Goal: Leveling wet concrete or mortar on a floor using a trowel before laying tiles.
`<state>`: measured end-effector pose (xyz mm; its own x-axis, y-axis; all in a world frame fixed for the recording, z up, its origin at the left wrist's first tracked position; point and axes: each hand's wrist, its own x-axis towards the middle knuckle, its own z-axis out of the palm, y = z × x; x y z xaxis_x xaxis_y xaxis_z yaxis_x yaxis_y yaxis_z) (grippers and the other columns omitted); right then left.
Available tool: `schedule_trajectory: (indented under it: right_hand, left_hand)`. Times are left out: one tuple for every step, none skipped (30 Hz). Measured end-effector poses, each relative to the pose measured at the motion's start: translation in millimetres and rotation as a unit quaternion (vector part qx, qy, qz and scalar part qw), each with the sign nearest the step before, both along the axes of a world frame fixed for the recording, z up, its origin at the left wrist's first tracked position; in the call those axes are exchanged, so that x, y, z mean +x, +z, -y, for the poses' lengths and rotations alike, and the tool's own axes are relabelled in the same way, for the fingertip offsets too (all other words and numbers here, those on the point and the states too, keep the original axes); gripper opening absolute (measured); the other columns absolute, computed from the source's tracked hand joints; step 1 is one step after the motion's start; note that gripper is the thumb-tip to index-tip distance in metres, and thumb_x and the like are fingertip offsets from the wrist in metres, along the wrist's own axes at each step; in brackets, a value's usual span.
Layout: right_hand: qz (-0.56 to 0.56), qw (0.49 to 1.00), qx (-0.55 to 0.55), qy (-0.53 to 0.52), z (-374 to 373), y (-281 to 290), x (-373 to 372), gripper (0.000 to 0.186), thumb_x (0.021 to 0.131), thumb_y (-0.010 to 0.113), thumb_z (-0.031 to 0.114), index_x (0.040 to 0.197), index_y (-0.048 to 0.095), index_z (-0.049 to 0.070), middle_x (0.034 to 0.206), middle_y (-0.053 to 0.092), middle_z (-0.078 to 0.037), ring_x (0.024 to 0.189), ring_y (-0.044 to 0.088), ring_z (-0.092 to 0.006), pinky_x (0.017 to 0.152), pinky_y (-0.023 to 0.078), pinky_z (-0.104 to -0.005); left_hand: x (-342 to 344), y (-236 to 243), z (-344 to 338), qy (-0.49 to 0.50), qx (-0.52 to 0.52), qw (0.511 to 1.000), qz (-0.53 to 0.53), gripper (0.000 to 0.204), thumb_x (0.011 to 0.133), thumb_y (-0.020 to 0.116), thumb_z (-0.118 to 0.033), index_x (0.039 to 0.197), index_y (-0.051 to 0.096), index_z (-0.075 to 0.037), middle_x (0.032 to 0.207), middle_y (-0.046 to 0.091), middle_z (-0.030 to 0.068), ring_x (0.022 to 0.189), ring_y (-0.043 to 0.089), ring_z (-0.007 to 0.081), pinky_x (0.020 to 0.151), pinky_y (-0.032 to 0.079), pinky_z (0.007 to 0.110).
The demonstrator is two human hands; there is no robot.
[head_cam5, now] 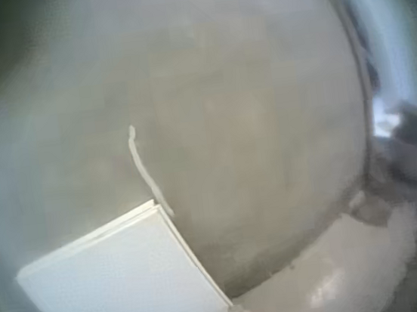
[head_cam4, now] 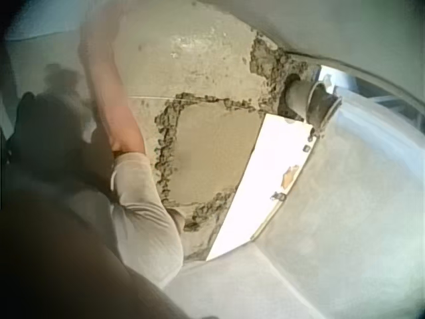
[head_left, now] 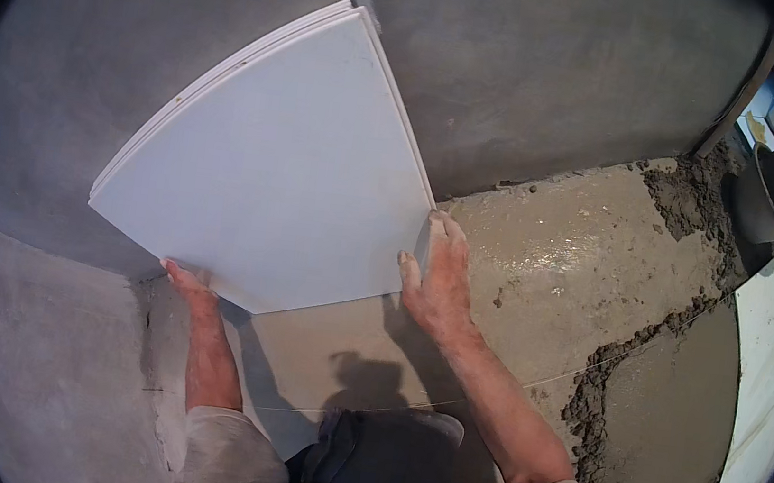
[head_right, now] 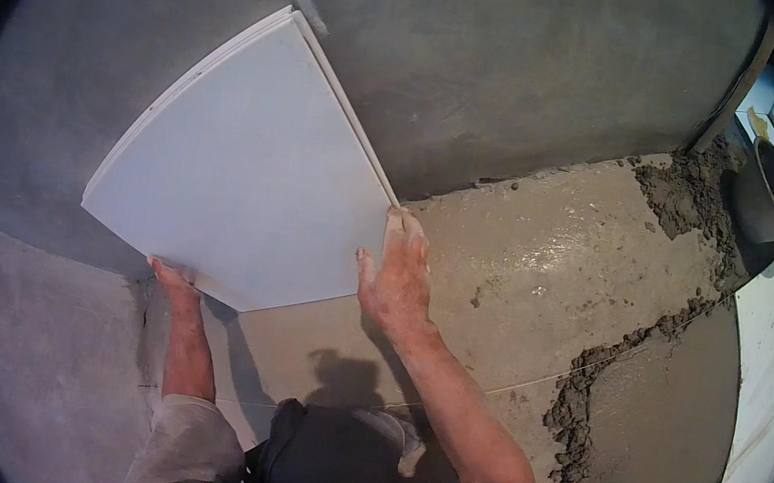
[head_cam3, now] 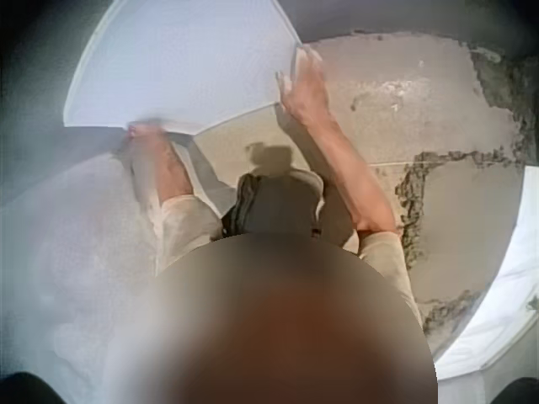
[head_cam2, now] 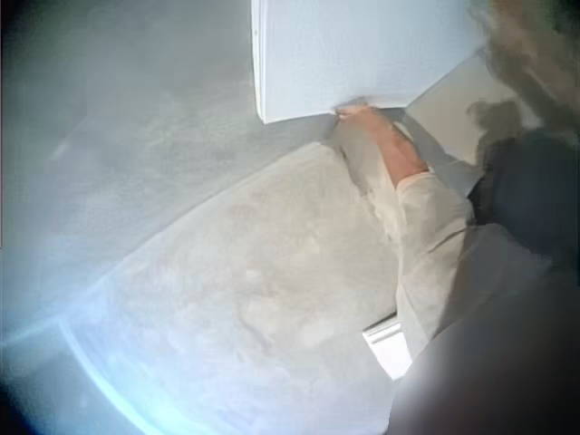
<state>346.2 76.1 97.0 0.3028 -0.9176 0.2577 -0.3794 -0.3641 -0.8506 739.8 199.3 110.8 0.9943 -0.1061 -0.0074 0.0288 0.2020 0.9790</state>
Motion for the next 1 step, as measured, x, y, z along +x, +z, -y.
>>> schedule_trajectory:
  right_hand:
    - [0.0,1.0,-0.002,-0.004,-1.3,-0.3,5.3,0.068,0.086,0.063,0.02,0.139,0.027,-0.002,0.143,0.029,-0.024,0.131,0.029,-0.0435,0.109,0.028,-0.0475]
  left_hand:
    - [3.0,2.1,5.2,-0.004,-0.002,1.0,0.0,0.067,0.099,0.028,-0.05,0.139,0.036,0.004,0.135,0.048,0.0163,0.12,0.049,0.0298,0.101,0.04,0.041]
